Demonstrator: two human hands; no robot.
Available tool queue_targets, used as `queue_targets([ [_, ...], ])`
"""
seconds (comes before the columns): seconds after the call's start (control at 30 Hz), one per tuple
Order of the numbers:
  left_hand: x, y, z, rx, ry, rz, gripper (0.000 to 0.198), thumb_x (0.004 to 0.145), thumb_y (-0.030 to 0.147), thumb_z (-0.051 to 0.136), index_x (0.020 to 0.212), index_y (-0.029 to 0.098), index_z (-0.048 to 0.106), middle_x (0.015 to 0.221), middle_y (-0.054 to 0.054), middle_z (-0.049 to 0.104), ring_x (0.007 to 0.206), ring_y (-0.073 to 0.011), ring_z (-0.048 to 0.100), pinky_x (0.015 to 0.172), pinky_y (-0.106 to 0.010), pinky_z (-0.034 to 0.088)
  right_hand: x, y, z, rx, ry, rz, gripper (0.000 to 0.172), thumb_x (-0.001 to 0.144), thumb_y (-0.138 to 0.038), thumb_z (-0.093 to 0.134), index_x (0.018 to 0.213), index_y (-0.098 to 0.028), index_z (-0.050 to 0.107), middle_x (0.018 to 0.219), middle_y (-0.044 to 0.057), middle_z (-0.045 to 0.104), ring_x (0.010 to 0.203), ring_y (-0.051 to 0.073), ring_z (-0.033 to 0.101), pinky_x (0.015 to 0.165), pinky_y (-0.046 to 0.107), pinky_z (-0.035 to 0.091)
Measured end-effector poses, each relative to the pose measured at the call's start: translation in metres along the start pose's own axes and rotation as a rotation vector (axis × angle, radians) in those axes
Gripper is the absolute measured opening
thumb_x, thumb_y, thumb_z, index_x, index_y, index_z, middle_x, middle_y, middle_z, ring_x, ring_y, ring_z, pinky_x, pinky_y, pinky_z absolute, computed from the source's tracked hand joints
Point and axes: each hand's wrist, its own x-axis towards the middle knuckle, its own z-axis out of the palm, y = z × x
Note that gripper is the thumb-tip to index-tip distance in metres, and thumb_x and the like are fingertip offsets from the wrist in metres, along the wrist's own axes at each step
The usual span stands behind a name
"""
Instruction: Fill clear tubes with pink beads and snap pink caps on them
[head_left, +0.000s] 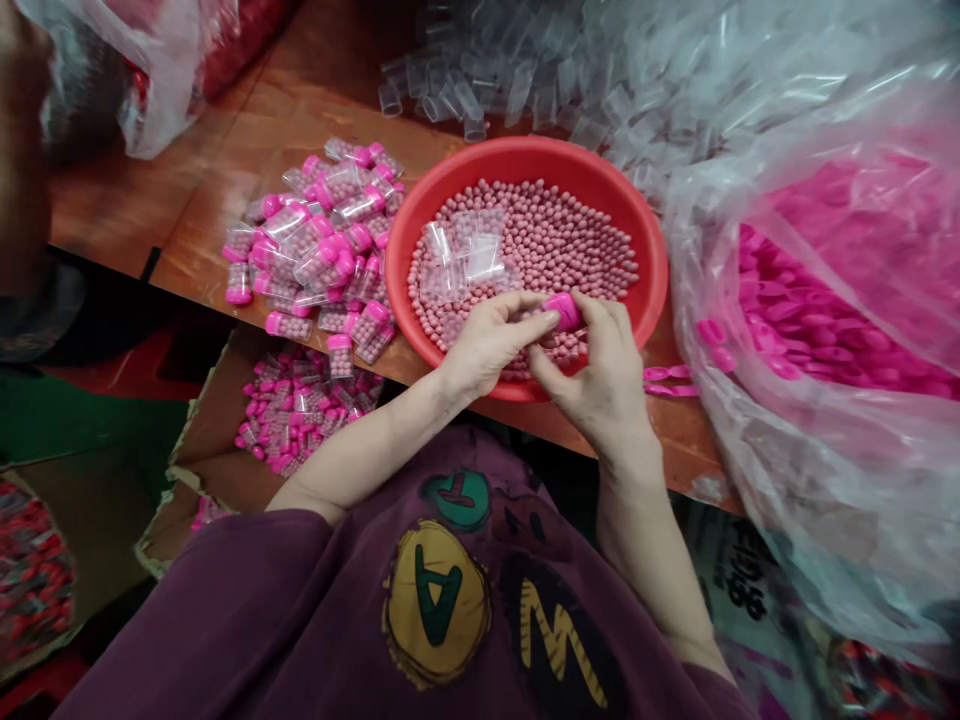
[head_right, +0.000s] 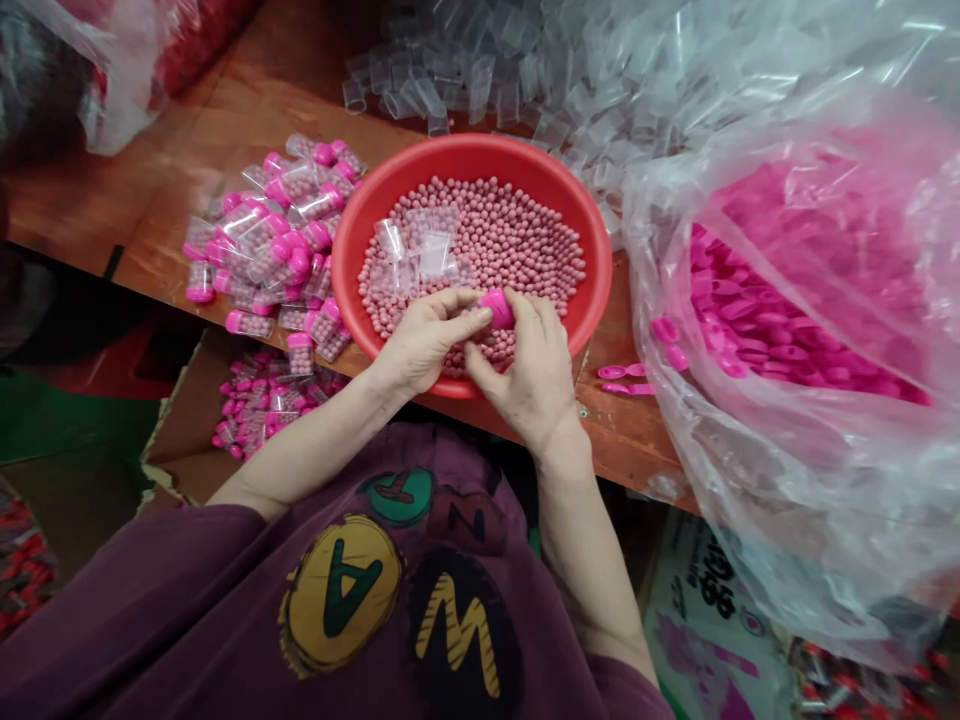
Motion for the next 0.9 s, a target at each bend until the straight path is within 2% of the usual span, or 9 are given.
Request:
queue_targets([
  [0.07, -0.001, 0.001, 0.002, 0.024, 0.035, -0.028, 0.032, 0.079, 0.025, 0.106, 0.096, 0.017, 0.08, 0.086, 0.002, 0.078, 0.08, -0.0115, 0.072, 0.089, -0.027, 0.062, -0.002, -0.004, 0.01, -0.12, 0.035, -0.005, 0.065, 0.098, -0.048, 0.076, 0.155, -0.02, 0.06, 0.141, 0.022, 0.074, 0.134, 0.044, 0.071, 0.113, 0.07, 0.061],
  [0.2, -0.002, 0.004, 0.006, 0.03, 0.072, -0.072, 0.036, 0.075, 0.025, 0.109, 0.093, 0.016, 0.079, 0.085, 0.0, 0.08, 0.084, -0.0149, 0.077, 0.092, -0.031, 0.065, -0.001, -0.004, 0.025, -0.159, 0.078, 0.041, 0.058, 0.1, -0.041, 0.07, 0.152, -0.017, 0.061, 0.132, 0.023, 0.071, 0.127, 0.045, 0.069, 0.117, 0.072, 0.055],
  [0.4, -0.001, 0.001, 0.005, 0.006, 0.028, -0.096, 0.034, 0.077, 0.029, 0.109, 0.096, 0.016, 0.084, 0.088, -0.001, 0.084, 0.083, -0.0152, 0.079, 0.095, -0.034, 0.067, 0.005, 0.007, 0.015, -0.2, -0.002, 0.001, 0.057, 0.094, -0.049, 0.075, 0.142, -0.021, 0.066, 0.12, 0.019, 0.073, 0.116, 0.043, 0.069, 0.108, 0.068, 0.057],
  [0.53, 0.002, -0.003, 0.003, -0.036, 0.028, -0.072, 0.038, 0.069, 0.028, 0.113, 0.091, 0.016, 0.085, 0.084, -0.001, 0.082, 0.08, -0.0134, 0.076, 0.09, -0.03, 0.065, 0.005, 0.006, 0.014, -0.223, 0.022, -0.067, 0.053, 0.095, -0.052, 0.073, 0.136, -0.02, 0.067, 0.112, 0.018, 0.074, 0.108, 0.041, 0.07, 0.098, 0.063, 0.058],
  [0.63, 0.005, -0.004, 0.003, -0.033, 0.031, -0.088, 0.036, 0.07, 0.03, 0.112, 0.088, 0.016, 0.084, 0.085, -0.001, 0.083, 0.081, -0.0131, 0.075, 0.089, -0.029, 0.064, 0.005, 0.004, 0.016, -0.261, 0.008, -0.067, 0.046, 0.096, -0.051, 0.074, 0.131, -0.021, 0.068, 0.104, 0.016, 0.074, 0.101, 0.039, 0.07, 0.091, 0.059, 0.058],
  [0.7, 0.006, -0.003, 0.002, -0.032, 0.04, -0.093, 0.034, 0.074, 0.032, 0.11, 0.088, 0.016, 0.084, 0.087, -0.002, 0.083, 0.083, -0.0133, 0.075, 0.09, -0.029, 0.063, 0.007, 0.003, 0.016, -0.228, -0.053, -0.06, 0.051, 0.094, -0.048, 0.076, 0.136, -0.02, 0.066, 0.111, 0.017, 0.075, 0.104, 0.04, 0.071, 0.092, 0.058, 0.059],
  [0.83, 0.007, -0.003, -0.002, -0.044, 0.041, -0.045, 0.034, 0.079, 0.033, 0.107, 0.098, 0.016, 0.085, 0.095, -0.002, 0.085, 0.09, -0.0141, 0.076, 0.095, -0.028, 0.062, 0.013, 0.007, 0.015, -0.136, -0.144, -0.076, 0.082, 0.087, -0.042, 0.082, 0.16, -0.017, 0.052, 0.142, 0.023, 0.071, 0.127, 0.044, 0.071, 0.102, 0.059, 0.061],
  [0.9, 0.007, -0.005, -0.004, -0.011, 0.009, 0.004, 0.033, 0.083, 0.029, 0.103, 0.108, 0.017, 0.084, 0.103, -0.002, 0.085, 0.096, -0.0148, 0.077, 0.102, -0.029, 0.062, 0.016, 0.01, 0.013, -0.164, -0.16, -0.073, 0.088, 0.085, -0.041, 0.084, 0.162, -0.017, 0.049, 0.145, 0.023, 0.07, 0.131, 0.044, 0.069, 0.103, 0.06, 0.061],
])
